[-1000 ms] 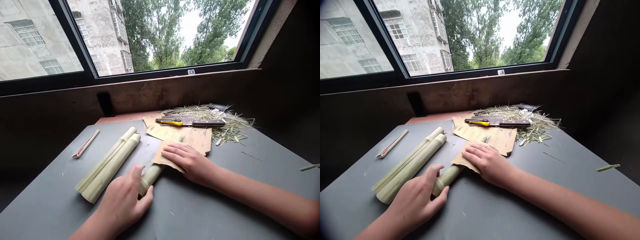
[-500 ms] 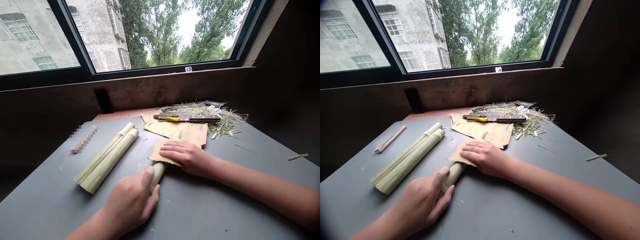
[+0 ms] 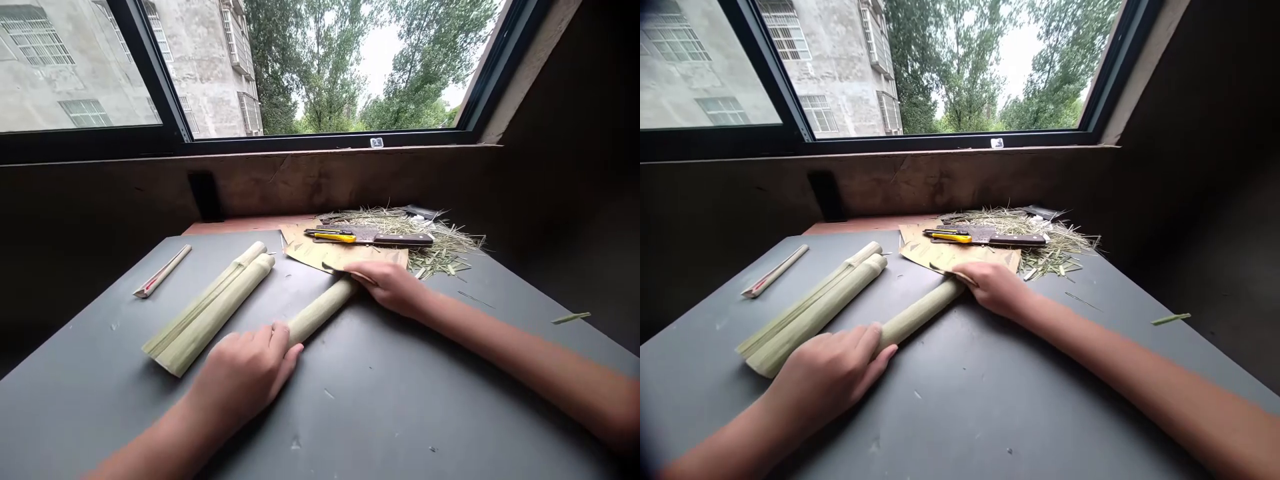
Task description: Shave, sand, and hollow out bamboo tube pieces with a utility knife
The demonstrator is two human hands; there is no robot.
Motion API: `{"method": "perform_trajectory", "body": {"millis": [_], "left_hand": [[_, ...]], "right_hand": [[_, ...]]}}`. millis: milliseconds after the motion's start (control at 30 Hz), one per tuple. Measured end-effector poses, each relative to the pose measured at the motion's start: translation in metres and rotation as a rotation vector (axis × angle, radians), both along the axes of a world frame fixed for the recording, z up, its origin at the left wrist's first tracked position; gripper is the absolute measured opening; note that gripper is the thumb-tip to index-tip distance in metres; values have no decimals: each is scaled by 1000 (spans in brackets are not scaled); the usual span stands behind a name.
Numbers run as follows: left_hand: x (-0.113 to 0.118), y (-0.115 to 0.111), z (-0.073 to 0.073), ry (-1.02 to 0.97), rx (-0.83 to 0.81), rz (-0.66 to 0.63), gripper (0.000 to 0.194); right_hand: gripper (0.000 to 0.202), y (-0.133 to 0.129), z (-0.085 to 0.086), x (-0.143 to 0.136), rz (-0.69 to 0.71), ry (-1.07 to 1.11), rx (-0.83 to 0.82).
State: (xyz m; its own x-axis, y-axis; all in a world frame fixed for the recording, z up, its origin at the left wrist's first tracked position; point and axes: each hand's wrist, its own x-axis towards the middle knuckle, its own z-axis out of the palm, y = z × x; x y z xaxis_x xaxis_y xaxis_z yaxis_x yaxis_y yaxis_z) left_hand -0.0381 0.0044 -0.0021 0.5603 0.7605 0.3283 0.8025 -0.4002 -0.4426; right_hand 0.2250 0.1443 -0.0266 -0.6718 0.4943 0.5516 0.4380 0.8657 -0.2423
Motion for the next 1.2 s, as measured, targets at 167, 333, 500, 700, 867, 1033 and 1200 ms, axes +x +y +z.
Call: {"method": "perform_trajectory", "body": {"millis": [167,333,500,700,867,1033,1200], "left_hand": [[-13,15,5,13,-217,148,38],[-36,36,12,-20,-339,204,41],[-44,39,8,-49,-267,149,45],[-40,38,-8,-123,-241,-94,36],[-41,35,-8,-140,-326,-39,37],[-30,28,5,-170,-475,114,36],[-25,22,14,-162,-601,233,37]], "right_hand": [[25,-6,7,-7,22,23,-63],[30,-4,13,-7,-84,86,-120],[32,-7,14,-10,-117,105,-161],[31,-2,17,-6,-178,164,-147],[37,-27,4,-21,15,35,-55],[40,-21,-5,-18,0,-25,43],[40,-24,-9,-11,-78,-42,134]]}}
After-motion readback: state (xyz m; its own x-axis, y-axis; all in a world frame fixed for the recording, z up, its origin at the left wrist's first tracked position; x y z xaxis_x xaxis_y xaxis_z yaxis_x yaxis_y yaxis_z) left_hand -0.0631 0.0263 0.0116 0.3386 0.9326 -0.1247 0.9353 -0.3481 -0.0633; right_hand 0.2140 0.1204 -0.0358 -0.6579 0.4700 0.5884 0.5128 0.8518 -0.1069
